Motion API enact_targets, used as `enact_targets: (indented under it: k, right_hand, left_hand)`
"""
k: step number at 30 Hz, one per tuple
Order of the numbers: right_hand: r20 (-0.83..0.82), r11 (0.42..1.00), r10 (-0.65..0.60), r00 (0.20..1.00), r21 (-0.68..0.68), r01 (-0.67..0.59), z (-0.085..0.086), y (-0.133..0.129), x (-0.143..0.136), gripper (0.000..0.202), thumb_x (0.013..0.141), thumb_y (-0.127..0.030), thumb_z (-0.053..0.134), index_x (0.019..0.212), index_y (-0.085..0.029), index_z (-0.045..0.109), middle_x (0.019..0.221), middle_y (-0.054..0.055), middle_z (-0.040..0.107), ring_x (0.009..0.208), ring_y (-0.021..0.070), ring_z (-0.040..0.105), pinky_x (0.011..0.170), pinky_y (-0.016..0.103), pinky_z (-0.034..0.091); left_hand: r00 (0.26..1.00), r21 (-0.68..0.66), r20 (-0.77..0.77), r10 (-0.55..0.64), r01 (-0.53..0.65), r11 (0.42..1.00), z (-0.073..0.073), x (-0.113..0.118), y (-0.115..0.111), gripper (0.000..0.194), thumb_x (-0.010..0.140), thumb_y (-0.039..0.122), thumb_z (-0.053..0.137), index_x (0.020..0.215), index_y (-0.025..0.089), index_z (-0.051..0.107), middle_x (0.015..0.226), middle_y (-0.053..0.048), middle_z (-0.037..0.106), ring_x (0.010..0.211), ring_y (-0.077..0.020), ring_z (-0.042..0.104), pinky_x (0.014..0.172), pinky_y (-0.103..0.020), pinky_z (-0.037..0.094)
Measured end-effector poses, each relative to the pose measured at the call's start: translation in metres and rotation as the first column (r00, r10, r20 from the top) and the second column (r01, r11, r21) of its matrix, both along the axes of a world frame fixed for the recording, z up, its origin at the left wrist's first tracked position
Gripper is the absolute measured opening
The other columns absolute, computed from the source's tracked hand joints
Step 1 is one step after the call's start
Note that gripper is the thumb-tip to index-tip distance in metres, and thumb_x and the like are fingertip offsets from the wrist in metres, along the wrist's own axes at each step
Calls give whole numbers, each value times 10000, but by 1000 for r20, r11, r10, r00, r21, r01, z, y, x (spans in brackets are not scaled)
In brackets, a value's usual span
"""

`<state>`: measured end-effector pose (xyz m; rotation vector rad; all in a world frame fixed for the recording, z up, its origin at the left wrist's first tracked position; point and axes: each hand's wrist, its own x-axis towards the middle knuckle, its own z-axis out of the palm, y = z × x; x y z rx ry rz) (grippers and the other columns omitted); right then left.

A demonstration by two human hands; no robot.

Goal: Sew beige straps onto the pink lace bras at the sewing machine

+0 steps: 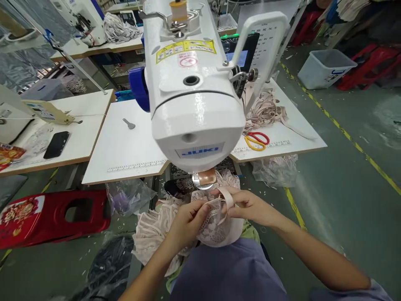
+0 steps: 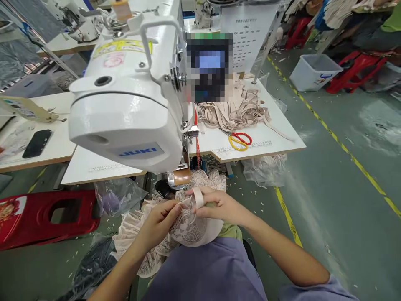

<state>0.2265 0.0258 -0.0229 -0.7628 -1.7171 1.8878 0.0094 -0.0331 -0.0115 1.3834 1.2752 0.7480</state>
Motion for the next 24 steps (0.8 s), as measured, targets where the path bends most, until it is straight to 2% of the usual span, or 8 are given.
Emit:
enact_targets:
  k: [3,7,11,15,17,19,21,24]
  right_hand:
    - [33,981,-9,999,195,2,8,0,-11,265,878,-458,652,943,-238,785,1024,64,719,949,190,651,862,321,495]
    - [63,926,-160,985,355,127,13,-7,-19,244,910,-400,607,925,-237,788,780,39,718,742,163,649,673,265,487]
    - [12,928,-346,938,148,340,11,-11,-27,248,853,-434,656,878,-228,789,773,40,736,699,177,668,621,269,516]
    - [33,926,-378,925,-14,378,14,1,-28,262,796,-458,700,864,-222,790,774,44,740,730,194,676,656,292,543]
    - [51,935,-351,935,-40,353,16,13,-25,287,798,-475,691,882,-218,787,818,48,736,732,177,658,654,281,537]
    - [42,927,-367,929,-64,369,17,28,-21,324,809,-503,667,892,-210,775,802,38,706,681,140,614,619,255,517]
    - [40,920,-379,925,-90,381,16,44,-20,338,792,-518,674,864,-197,751,696,11,642,599,114,551,565,235,486]
    - [78,936,-337,938,-82,343,12,65,-25,302,745,-491,708,794,-194,687,574,-22,554,537,119,505,522,244,457]
  left_hand:
    - [999,-16,-40,-26,26,1000,6,-1,-4,455,947,510,428,710,162,600,591,28,447,562,-115,386,523,-225,297]
    - [998,9,-43,-46,46,999,10,3,-10,424,945,477,457,674,172,575,624,8,485,602,-132,446,549,-229,348]
    - [995,143,28,99,-103,984,-4,26,-20,299,922,441,508,969,175,637,927,-78,623,841,-198,566,726,-277,477]
    - [950,215,-55,308,-290,932,-23,40,-25,302,971,417,428,1025,174,600,722,-19,603,588,-142,542,562,-236,457]
    - [943,352,-148,297,-230,907,-24,34,-20,314,967,391,457,1135,165,596,748,-37,660,608,-152,604,595,-244,482]
    - [944,465,-242,223,-89,881,-17,22,-10,329,964,336,470,1212,175,614,772,-54,711,653,-163,662,631,-242,501]
    - [939,471,-302,165,-4,882,-6,10,2,317,969,276,455,1188,191,669,760,-49,743,643,-155,686,627,-225,510]
    - [946,370,-278,170,-58,927,8,0,17,316,959,246,458,1135,197,716,917,-61,788,730,-166,730,688,-232,552]
